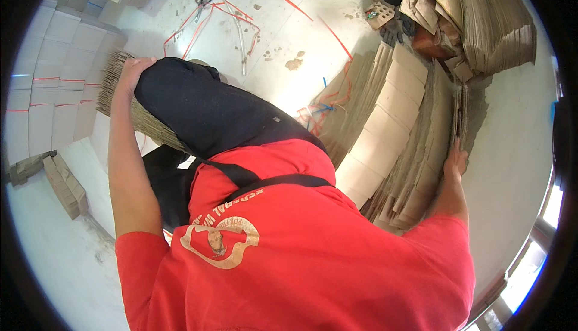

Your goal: The person sits on the floor and bundles stacks of corrugated cardboard sheets using red and white plastic ties. They wrap the ties around the stacks, tie knots, and trim the excess with scissors. The person then moves the finished bundles aside and repeats the process with another stack.

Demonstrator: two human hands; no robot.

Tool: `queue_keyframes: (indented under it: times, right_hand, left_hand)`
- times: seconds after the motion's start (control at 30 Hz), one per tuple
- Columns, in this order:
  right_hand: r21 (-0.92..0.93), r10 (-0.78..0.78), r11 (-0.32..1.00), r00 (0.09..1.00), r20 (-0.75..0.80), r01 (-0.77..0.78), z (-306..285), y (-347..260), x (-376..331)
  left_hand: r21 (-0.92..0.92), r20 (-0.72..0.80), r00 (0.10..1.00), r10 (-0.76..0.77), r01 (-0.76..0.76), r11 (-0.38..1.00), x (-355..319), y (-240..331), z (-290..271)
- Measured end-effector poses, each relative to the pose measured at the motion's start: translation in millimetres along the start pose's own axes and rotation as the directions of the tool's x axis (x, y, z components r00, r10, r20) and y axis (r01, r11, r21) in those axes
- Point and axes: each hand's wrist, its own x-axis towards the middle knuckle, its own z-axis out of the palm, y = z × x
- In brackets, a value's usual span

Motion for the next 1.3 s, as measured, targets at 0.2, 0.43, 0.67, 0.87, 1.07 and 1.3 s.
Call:
queue_keyframes:
  times: [0.2,0.43,0.67,0.87,1.07,1.3]
  right_hand:
    - [-0.072,-0.350,0.937,0.919,-0.183,0.343,-151.2,-82.9,-14.2]
    - [0.192,-0.688,0.462,0.486,-0.538,0.866,-340.9,-223.0,-76.9]
    - [0.609,-0.761,-0.469,0.058,-0.647,0.639,-464.8,-336.8,-134.0]
    - [0.183,-0.583,-0.569,-0.236,-0.778,0.802,-585.5,-395.1,-219.3]
    - [-0.304,-0.528,-0.353,-0.457,-0.716,0.885,-618.0,-527.6,-263.0]
    - [-0.378,-0.758,-0.235,-0.412,-0.505,0.896,-532.6,-698.0,-290.1]
  left_hand:
    - [-0.011,0.004,1.000,-0.001,0.001,1.000,4.3,1.9,1.8]
    - [0.176,-0.180,0.937,0.300,-0.269,0.947,-2.0,0.9,7.1]
    - [-0.721,-0.395,0.898,0.195,-0.434,0.539,-28.2,38.8,46.9]
    - [-0.475,-0.701,0.670,0.244,-0.694,0.540,-42.9,47.6,22.4]
    - [0.403,-0.674,0.665,0.323,-0.035,0.914,20.3,-103.1,-15.5]
    - [0.700,-0.369,0.890,0.268,0.077,0.710,65.1,-155.9,-10.6]
